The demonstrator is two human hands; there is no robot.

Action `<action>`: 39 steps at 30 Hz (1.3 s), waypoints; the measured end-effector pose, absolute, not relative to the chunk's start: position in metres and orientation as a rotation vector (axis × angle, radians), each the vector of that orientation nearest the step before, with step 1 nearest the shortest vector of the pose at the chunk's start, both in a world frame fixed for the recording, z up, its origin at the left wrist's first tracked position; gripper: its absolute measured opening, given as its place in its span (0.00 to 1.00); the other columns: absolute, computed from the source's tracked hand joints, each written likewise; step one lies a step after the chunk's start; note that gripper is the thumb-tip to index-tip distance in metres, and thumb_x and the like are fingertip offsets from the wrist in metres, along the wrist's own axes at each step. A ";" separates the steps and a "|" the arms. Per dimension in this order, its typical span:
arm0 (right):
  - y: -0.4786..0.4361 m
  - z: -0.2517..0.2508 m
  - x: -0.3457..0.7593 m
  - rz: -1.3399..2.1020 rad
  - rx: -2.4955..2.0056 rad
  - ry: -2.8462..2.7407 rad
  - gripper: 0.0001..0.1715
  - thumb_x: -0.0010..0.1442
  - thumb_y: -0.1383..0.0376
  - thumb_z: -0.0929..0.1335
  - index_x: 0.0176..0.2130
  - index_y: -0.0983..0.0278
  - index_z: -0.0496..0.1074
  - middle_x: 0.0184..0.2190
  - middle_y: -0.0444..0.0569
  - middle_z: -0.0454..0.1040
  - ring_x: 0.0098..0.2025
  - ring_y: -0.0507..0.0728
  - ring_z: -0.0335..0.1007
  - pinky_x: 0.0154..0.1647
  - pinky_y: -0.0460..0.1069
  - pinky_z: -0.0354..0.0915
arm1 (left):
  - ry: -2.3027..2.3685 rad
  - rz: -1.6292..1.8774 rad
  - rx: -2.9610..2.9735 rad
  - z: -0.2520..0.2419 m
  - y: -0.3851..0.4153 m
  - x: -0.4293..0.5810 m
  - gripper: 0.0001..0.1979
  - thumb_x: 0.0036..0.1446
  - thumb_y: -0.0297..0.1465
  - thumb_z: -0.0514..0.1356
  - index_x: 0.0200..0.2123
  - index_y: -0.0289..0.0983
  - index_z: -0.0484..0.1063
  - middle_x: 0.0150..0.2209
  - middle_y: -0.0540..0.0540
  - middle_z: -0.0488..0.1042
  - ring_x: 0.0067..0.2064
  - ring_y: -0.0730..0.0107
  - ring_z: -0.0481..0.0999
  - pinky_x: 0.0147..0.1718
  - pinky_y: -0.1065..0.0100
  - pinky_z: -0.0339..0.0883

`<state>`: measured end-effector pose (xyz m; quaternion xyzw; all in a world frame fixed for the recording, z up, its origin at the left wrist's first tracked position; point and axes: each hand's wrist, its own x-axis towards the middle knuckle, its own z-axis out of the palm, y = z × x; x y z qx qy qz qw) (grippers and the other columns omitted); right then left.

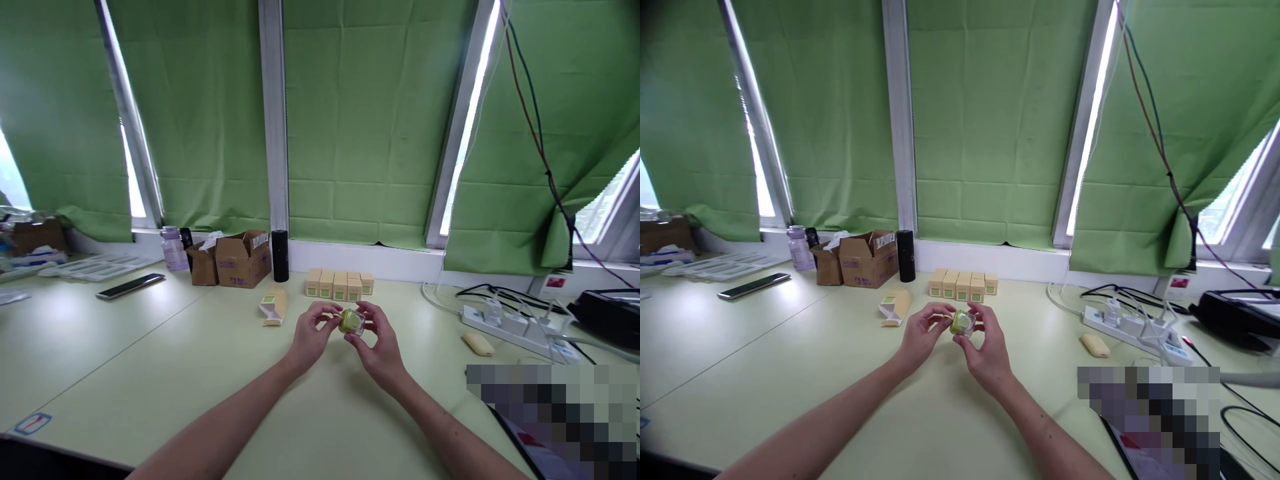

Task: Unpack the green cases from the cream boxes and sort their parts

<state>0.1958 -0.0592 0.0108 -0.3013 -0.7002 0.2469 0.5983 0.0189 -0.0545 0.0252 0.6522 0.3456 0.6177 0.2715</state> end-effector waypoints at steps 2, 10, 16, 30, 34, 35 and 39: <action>-0.057 0.009 0.197 0.533 -0.707 -1.644 0.32 0.60 0.63 0.73 0.61 0.55 0.65 0.54 0.53 0.72 0.53 0.62 0.72 0.51 0.60 0.76 | 0.912 1.667 1.767 0.025 -0.055 0.019 0.05 0.62 0.34 0.64 0.35 0.38 0.75 0.45 0.41 0.79 0.48 0.58 0.80 0.47 0.59 0.76; -0.053 0.006 0.198 0.434 -0.704 -1.708 0.30 0.61 0.62 0.73 0.61 0.55 0.65 0.53 0.53 0.74 0.54 0.64 0.73 0.52 0.62 0.76 | 0.979 1.717 2.003 0.024 -0.060 0.020 0.03 0.67 0.30 0.58 0.37 0.40 0.70 0.45 0.42 0.77 0.50 0.61 0.77 0.46 0.61 0.74; -0.053 0.006 0.198 0.420 -0.698 -1.737 0.28 0.63 0.63 0.71 0.61 0.56 0.65 0.55 0.54 0.74 0.53 0.63 0.74 0.53 0.62 0.75 | 1.047 1.742 2.150 0.027 -0.064 0.021 0.05 0.67 0.27 0.57 0.36 0.40 0.69 0.45 0.43 0.76 0.51 0.61 0.73 0.49 0.60 0.71; -0.051 0.005 0.199 0.413 -0.773 -1.782 0.28 0.62 0.63 0.72 0.59 0.57 0.66 0.50 0.53 0.75 0.49 0.63 0.74 0.51 0.62 0.75 | 1.161 1.597 2.159 0.022 -0.057 0.015 0.04 0.69 0.29 0.53 0.40 0.42 0.67 0.45 0.44 0.77 0.47 0.61 0.76 0.44 0.60 0.72; -0.052 0.007 0.199 0.418 -0.780 -1.791 0.27 0.62 0.64 0.72 0.59 0.57 0.67 0.51 0.54 0.75 0.49 0.63 0.74 0.51 0.62 0.75 | 1.158 1.590 2.078 0.023 -0.059 0.016 0.05 0.70 0.32 0.54 0.40 0.41 0.68 0.45 0.44 0.78 0.46 0.61 0.78 0.44 0.60 0.73; -0.052 0.008 0.199 0.413 -0.775 -1.792 0.27 0.62 0.65 0.71 0.59 0.57 0.67 0.51 0.54 0.75 0.50 0.63 0.74 0.51 0.62 0.75 | 1.147 1.596 2.049 0.023 -0.059 0.017 0.05 0.70 0.33 0.54 0.39 0.41 0.68 0.45 0.43 0.78 0.47 0.61 0.79 0.44 0.60 0.73; -0.050 0.006 0.202 0.384 -0.768 -1.779 0.27 0.61 0.66 0.71 0.59 0.57 0.67 0.54 0.53 0.74 0.52 0.63 0.73 0.54 0.62 0.74 | 1.083 1.688 1.906 0.023 -0.058 0.018 0.07 0.70 0.36 0.55 0.41 0.40 0.69 0.47 0.42 0.78 0.49 0.61 0.79 0.45 0.60 0.74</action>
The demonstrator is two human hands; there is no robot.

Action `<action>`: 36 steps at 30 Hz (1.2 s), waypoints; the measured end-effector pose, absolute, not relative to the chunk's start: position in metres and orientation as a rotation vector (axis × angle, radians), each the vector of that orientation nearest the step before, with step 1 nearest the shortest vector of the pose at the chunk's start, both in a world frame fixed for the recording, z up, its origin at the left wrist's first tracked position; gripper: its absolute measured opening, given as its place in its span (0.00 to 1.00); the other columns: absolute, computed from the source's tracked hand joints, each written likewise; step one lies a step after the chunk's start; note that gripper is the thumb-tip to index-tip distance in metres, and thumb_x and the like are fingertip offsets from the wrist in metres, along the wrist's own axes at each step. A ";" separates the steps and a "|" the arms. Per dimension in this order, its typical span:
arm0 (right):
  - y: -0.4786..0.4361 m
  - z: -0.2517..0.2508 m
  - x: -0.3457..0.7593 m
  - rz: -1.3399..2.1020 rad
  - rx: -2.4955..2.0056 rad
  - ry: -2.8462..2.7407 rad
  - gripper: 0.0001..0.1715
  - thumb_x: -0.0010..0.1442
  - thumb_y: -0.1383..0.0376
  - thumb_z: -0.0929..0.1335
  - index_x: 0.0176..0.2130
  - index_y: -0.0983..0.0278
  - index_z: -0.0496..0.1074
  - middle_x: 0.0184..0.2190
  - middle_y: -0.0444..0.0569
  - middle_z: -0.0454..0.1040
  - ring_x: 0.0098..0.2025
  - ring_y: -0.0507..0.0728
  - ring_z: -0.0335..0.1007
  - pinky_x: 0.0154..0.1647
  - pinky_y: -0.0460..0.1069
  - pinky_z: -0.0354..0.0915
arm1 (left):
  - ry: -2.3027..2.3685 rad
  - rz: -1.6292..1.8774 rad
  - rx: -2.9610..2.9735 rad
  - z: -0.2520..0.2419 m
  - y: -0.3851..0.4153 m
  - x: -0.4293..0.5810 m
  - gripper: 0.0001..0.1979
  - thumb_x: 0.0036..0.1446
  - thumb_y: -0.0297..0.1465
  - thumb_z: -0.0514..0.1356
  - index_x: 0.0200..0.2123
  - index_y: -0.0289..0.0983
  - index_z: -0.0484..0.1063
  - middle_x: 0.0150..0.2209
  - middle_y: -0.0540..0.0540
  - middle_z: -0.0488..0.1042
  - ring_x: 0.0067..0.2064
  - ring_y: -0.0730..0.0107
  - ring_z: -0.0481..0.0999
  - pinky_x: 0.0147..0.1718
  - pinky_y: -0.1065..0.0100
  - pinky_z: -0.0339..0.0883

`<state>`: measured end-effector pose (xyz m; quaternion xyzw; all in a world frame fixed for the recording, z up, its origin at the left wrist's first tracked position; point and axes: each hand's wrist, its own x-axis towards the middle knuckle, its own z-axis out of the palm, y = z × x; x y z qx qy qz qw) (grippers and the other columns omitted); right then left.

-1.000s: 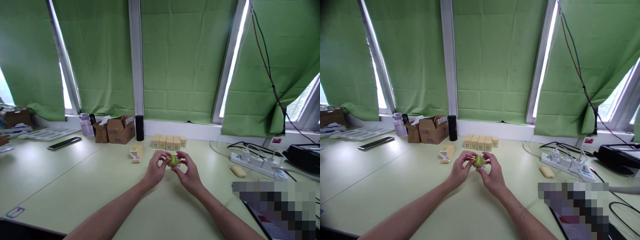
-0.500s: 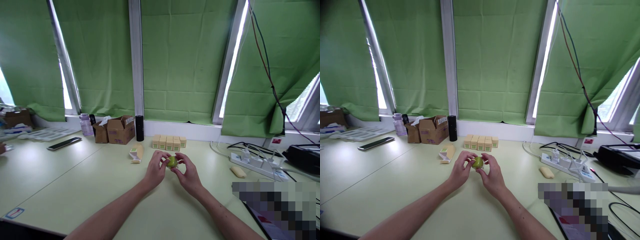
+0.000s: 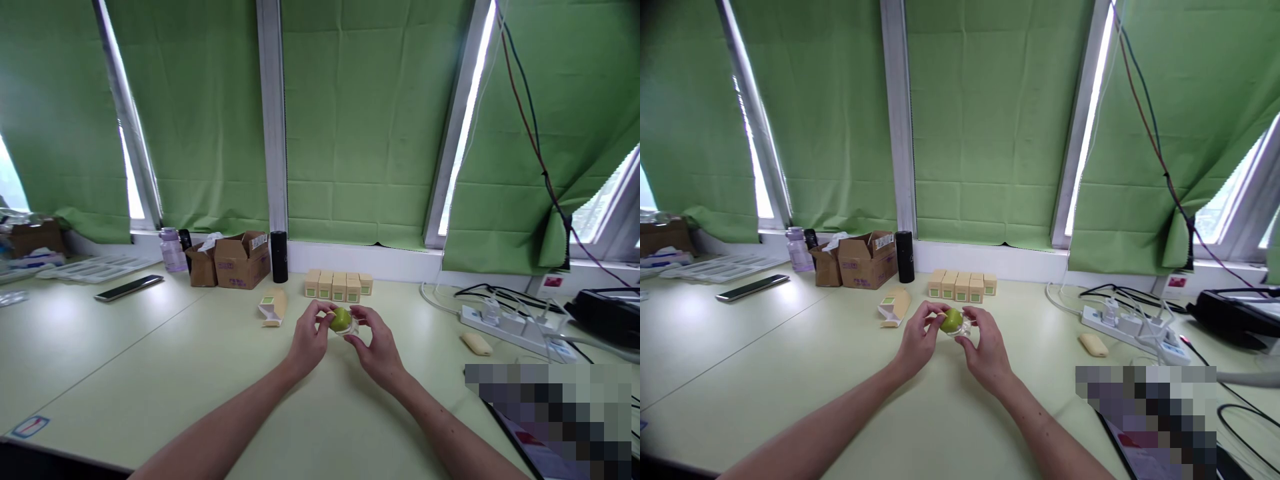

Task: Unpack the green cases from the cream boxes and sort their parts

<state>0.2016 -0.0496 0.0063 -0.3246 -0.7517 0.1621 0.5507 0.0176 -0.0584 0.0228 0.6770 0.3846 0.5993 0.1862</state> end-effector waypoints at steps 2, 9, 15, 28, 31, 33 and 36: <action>-0.047 0.004 0.204 0.373 -0.771 -1.762 0.28 0.61 0.66 0.71 0.60 0.56 0.66 0.55 0.53 0.74 0.53 0.63 0.73 0.56 0.63 0.73 | 1.039 1.767 1.801 0.023 -0.055 0.016 0.09 0.70 0.39 0.57 0.41 0.40 0.70 0.47 0.42 0.78 0.50 0.60 0.79 0.45 0.61 0.74; -0.041 0.010 0.214 0.288 -0.763 -1.792 0.28 0.64 0.67 0.68 0.62 0.54 0.69 0.58 0.53 0.71 0.61 0.65 0.68 0.63 0.66 0.68 | 1.037 1.867 1.353 0.029 -0.040 0.009 0.23 0.57 0.50 0.67 0.37 0.36 0.69 0.40 0.42 0.79 0.40 0.62 0.80 0.36 0.63 0.78; -0.006 0.012 0.247 0.339 -0.830 -1.608 0.24 0.61 0.63 0.70 0.58 0.59 0.71 0.55 0.54 0.74 0.56 0.63 0.72 0.62 0.65 0.69 | 1.040 1.785 1.136 0.027 -0.036 0.005 0.22 0.53 0.48 0.70 0.36 0.36 0.70 0.33 0.47 0.78 0.35 0.66 0.79 0.34 0.63 0.79; 0.046 -0.039 0.304 0.521 -1.290 -1.517 0.24 0.51 0.68 0.71 0.49 0.63 0.78 0.46 0.54 0.83 0.49 0.64 0.80 0.55 0.60 0.72 | 1.022 1.649 0.992 0.022 -0.035 0.006 0.13 0.57 0.38 0.70 0.33 0.35 0.72 0.33 0.46 0.79 0.34 0.68 0.80 0.35 0.64 0.79; 0.047 -0.041 0.306 0.504 -1.335 -1.526 0.24 0.50 0.68 0.71 0.48 0.63 0.79 0.43 0.53 0.83 0.48 0.64 0.81 0.54 0.60 0.72 | 1.016 1.633 0.995 0.021 -0.035 0.006 0.14 0.56 0.38 0.70 0.32 0.35 0.72 0.32 0.46 0.79 0.34 0.67 0.81 0.34 0.65 0.78; 0.048 -0.042 0.308 0.507 -1.354 -1.530 0.24 0.50 0.69 0.71 0.48 0.63 0.80 0.42 0.53 0.84 0.46 0.63 0.81 0.52 0.58 0.73 | 1.012 1.625 1.000 0.020 -0.035 0.005 0.15 0.55 0.39 0.71 0.32 0.35 0.72 0.32 0.46 0.79 0.34 0.67 0.81 0.34 0.65 0.78; 0.049 -0.045 0.308 0.512 -1.369 -1.534 0.24 0.50 0.69 0.71 0.48 0.62 0.80 0.41 0.53 0.84 0.45 0.62 0.82 0.51 0.57 0.74 | 1.007 1.616 1.008 0.019 -0.034 0.005 0.16 0.54 0.40 0.72 0.32 0.35 0.72 0.32 0.45 0.79 0.34 0.67 0.81 0.35 0.65 0.78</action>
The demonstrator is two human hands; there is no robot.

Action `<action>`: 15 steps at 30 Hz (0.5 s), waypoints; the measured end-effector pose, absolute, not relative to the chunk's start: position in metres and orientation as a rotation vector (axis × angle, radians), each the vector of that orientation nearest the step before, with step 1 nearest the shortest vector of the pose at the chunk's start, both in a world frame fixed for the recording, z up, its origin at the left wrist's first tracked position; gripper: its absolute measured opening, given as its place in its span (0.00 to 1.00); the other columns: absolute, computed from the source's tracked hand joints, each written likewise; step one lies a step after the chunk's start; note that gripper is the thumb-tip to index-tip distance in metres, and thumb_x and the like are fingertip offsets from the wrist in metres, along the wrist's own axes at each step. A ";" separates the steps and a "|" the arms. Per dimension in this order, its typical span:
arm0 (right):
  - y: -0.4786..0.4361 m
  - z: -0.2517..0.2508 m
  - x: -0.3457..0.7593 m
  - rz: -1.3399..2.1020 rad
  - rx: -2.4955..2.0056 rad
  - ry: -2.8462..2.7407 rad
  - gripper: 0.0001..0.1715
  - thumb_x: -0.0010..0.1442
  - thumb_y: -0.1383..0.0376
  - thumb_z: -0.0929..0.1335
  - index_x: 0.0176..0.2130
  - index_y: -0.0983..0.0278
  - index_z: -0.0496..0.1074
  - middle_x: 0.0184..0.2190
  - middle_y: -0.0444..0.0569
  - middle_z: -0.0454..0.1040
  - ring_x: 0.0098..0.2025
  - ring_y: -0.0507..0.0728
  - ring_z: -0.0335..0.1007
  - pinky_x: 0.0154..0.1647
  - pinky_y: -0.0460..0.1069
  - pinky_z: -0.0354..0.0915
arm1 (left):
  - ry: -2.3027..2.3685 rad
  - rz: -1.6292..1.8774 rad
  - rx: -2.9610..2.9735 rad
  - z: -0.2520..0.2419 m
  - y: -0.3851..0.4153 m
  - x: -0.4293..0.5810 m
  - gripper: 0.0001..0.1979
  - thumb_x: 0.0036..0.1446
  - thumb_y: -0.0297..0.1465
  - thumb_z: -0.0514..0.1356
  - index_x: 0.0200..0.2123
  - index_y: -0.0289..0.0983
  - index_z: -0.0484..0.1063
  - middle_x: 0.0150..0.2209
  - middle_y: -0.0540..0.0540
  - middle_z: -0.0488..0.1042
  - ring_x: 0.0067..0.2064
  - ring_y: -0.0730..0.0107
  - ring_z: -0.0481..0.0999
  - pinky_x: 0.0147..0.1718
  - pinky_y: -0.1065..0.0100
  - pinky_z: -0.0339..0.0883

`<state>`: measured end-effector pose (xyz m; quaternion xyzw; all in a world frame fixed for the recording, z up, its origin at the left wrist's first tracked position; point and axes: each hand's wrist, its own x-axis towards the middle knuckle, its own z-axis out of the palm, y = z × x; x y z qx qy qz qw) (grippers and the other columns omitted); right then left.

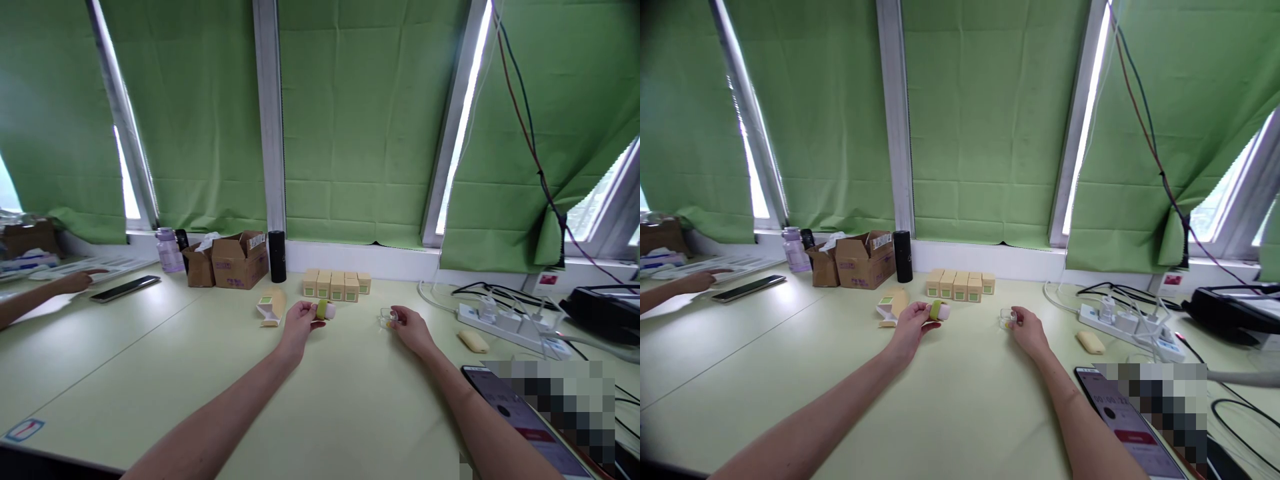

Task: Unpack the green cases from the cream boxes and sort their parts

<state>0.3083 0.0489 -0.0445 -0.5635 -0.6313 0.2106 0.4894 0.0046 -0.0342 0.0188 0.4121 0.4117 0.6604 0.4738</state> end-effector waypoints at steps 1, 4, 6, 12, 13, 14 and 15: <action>0.049 -0.045 0.308 0.513 -1.372 -1.535 0.24 0.49 0.70 0.71 0.48 0.62 0.80 0.41 0.53 0.84 0.44 0.62 0.82 0.51 0.56 0.74 | 1.006 1.613 1.009 0.018 -0.034 0.004 0.16 0.53 0.40 0.72 0.32 0.35 0.72 0.32 0.45 0.79 0.34 0.67 0.81 0.35 0.65 0.77; 0.049 -0.045 0.307 0.513 -1.377 -1.540 0.24 0.49 0.70 0.72 0.48 0.62 0.80 0.41 0.53 0.84 0.44 0.62 0.82 0.50 0.56 0.75 | 1.000 1.601 1.008 0.018 -0.034 0.004 0.17 0.52 0.40 0.73 0.32 0.35 0.72 0.31 0.45 0.79 0.33 0.66 0.81 0.35 0.64 0.77; 0.048 -0.045 0.307 0.511 -1.374 -1.545 0.24 0.50 0.70 0.71 0.47 0.62 0.80 0.41 0.52 0.84 0.44 0.62 0.82 0.50 0.56 0.75 | 0.997 1.591 1.005 0.018 -0.035 0.004 0.16 0.52 0.39 0.73 0.32 0.35 0.72 0.31 0.45 0.80 0.33 0.66 0.81 0.35 0.65 0.77; 0.045 -0.041 0.306 0.453 -1.360 -1.556 0.27 0.48 0.70 0.71 0.50 0.63 0.78 0.43 0.53 0.83 0.44 0.62 0.81 0.50 0.57 0.75 | 0.986 1.570 0.983 0.019 -0.037 0.004 0.12 0.54 0.36 0.71 0.32 0.35 0.73 0.31 0.44 0.80 0.32 0.67 0.81 0.36 0.65 0.77; 0.043 -0.039 0.305 0.426 -1.357 -1.550 0.29 0.48 0.70 0.71 0.52 0.63 0.77 0.45 0.54 0.82 0.46 0.63 0.80 0.52 0.59 0.74 | 0.984 1.567 0.976 0.019 -0.037 0.004 0.12 0.54 0.35 0.70 0.32 0.35 0.72 0.31 0.45 0.80 0.32 0.68 0.81 0.36 0.65 0.76; 0.040 -0.036 0.304 0.398 -1.351 -1.544 0.31 0.49 0.69 0.71 0.54 0.62 0.75 0.49 0.55 0.81 0.50 0.64 0.78 0.55 0.61 0.72 | 0.983 1.561 0.969 0.019 -0.037 0.005 0.12 0.55 0.35 0.70 0.31 0.35 0.72 0.30 0.45 0.80 0.31 0.68 0.81 0.36 0.65 0.76; 0.037 -0.032 0.302 0.357 -1.332 -1.543 0.31 0.50 0.69 0.70 0.56 0.62 0.74 0.53 0.55 0.79 0.55 0.65 0.76 0.59 0.63 0.70 | 0.981 1.552 0.963 0.020 -0.037 0.005 0.11 0.55 0.34 0.70 0.31 0.35 0.72 0.29 0.45 0.80 0.30 0.68 0.80 0.35 0.65 0.76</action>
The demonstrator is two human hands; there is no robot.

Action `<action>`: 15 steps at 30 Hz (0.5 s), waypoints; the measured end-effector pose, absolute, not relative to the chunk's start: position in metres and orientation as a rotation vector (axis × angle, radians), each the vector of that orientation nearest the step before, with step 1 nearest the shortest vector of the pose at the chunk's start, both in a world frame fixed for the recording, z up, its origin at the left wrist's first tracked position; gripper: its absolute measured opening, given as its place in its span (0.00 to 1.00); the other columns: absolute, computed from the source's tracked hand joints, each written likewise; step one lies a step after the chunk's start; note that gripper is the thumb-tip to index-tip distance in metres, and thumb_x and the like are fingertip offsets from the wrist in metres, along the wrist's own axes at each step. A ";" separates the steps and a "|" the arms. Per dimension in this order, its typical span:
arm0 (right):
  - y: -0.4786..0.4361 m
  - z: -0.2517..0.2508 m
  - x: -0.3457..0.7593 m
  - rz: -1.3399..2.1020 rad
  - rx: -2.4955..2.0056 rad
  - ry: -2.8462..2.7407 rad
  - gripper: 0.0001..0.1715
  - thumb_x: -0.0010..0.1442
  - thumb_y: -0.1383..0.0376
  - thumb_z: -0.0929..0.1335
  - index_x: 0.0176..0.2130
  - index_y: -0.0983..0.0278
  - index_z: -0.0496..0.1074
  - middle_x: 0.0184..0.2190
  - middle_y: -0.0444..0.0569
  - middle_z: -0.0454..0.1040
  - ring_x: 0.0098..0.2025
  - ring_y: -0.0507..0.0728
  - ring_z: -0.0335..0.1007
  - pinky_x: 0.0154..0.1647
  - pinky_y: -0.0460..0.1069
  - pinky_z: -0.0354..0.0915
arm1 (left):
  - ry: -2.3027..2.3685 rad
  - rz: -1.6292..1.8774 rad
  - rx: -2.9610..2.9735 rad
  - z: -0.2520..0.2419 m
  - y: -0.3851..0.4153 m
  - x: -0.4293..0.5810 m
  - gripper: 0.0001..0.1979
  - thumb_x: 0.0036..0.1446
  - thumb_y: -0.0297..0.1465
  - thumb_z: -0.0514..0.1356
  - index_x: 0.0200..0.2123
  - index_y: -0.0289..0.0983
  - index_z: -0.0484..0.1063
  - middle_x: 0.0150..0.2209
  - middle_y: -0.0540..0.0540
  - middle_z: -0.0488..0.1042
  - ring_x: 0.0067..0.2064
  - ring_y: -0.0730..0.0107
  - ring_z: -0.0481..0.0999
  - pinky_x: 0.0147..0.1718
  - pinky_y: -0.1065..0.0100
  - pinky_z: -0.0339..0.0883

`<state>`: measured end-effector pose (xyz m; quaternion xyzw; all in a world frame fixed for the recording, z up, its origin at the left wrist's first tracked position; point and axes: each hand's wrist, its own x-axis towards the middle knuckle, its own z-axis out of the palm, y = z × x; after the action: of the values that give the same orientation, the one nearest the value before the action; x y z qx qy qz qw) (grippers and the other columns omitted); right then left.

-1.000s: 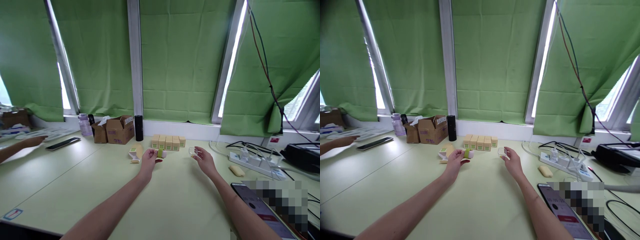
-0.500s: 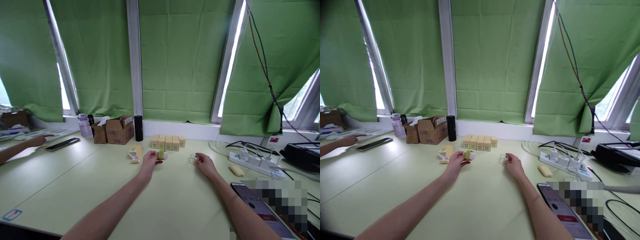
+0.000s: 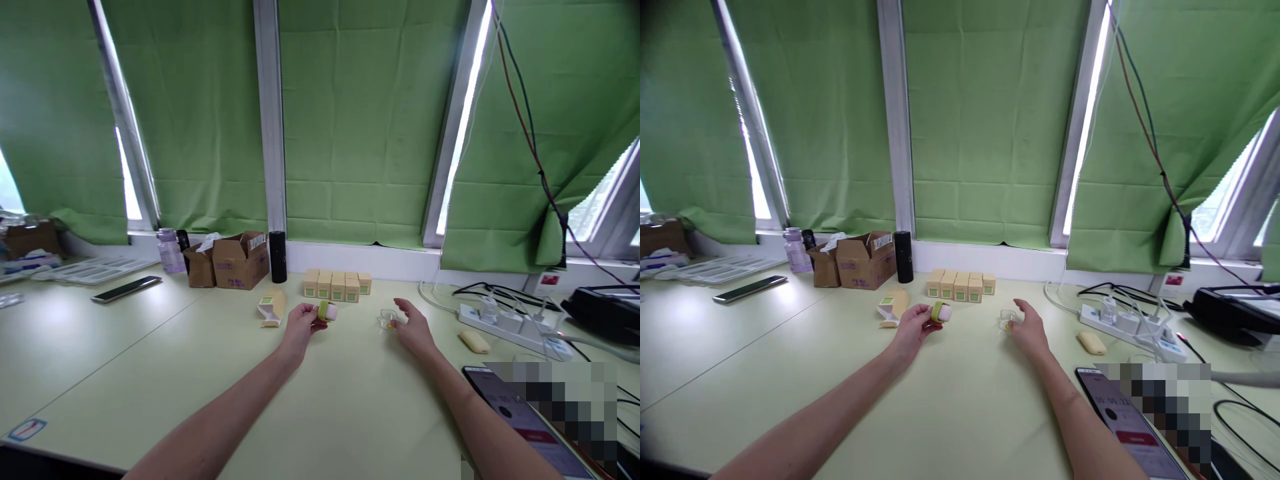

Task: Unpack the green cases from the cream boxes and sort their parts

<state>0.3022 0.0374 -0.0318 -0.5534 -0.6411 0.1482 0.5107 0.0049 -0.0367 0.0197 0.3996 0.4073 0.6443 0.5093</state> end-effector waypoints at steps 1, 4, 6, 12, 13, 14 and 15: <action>0.033 -0.027 0.299 0.311 -1.301 -1.552 0.31 0.52 0.68 0.69 0.57 0.61 0.73 0.56 0.55 0.77 0.59 0.66 0.72 0.62 0.65 0.67 | 0.980 1.542 0.955 0.020 -0.037 0.005 0.10 0.55 0.33 0.69 0.30 0.35 0.71 0.28 0.45 0.80 0.29 0.68 0.80 0.35 0.65 0.76; 0.015 -0.009 0.282 0.047 -1.025 -1.695 0.27 0.57 0.70 0.67 0.56 0.59 0.73 0.55 0.54 0.76 0.60 0.67 0.68 0.63 0.69 0.65 | 0.969 1.508 0.939 0.022 -0.038 0.006 0.08 0.53 0.29 0.67 0.28 0.36 0.69 0.25 0.45 0.79 0.27 0.68 0.79 0.34 0.64 0.77; -0.002 0.002 0.265 -0.083 -0.829 -1.816 0.26 0.61 0.71 0.67 0.58 0.57 0.72 0.54 0.54 0.76 0.59 0.67 0.69 0.62 0.68 0.67 | 0.956 1.485 0.937 0.024 -0.040 0.007 0.07 0.51 0.28 0.65 0.27 0.37 0.68 0.24 0.46 0.78 0.26 0.68 0.78 0.34 0.63 0.77; -0.050 0.021 0.217 -0.120 -0.602 -2.042 0.32 0.66 0.71 0.65 0.66 0.53 0.64 0.58 0.53 0.74 0.59 0.67 0.69 0.57 0.66 0.71 | 0.922 1.388 0.973 0.029 -0.049 0.014 0.07 0.46 0.28 0.64 0.24 0.37 0.67 0.22 0.47 0.76 0.23 0.69 0.75 0.31 0.61 0.78; -0.054 0.021 0.213 -0.115 -0.593 -2.063 0.32 0.66 0.71 0.65 0.66 0.53 0.63 0.58 0.54 0.74 0.58 0.67 0.70 0.55 0.66 0.72 | 0.918 1.374 0.980 0.029 -0.050 0.015 0.07 0.46 0.29 0.64 0.24 0.37 0.67 0.21 0.47 0.75 0.23 0.69 0.75 0.30 0.61 0.77; -0.057 0.021 0.210 -0.116 -0.590 -2.081 0.33 0.66 0.72 0.64 0.66 0.54 0.63 0.58 0.54 0.74 0.58 0.68 0.70 0.53 0.65 0.73 | 0.915 1.361 0.988 0.029 -0.051 0.017 0.07 0.45 0.29 0.64 0.24 0.37 0.67 0.21 0.48 0.75 0.23 0.70 0.74 0.29 0.62 0.77; -0.058 0.020 0.208 -0.121 -0.590 -2.095 0.32 0.66 0.72 0.64 0.66 0.54 0.63 0.57 0.54 0.74 0.57 0.68 0.70 0.51 0.65 0.73 | 0.911 1.349 0.996 0.029 -0.052 0.018 0.07 0.45 0.29 0.64 0.23 0.37 0.66 0.21 0.48 0.75 0.22 0.70 0.74 0.29 0.63 0.77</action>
<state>0.2081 -0.0580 0.0199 -0.2400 -0.8521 -0.0494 0.4625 0.0181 -0.0525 0.0290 0.4256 0.3896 0.5767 0.5783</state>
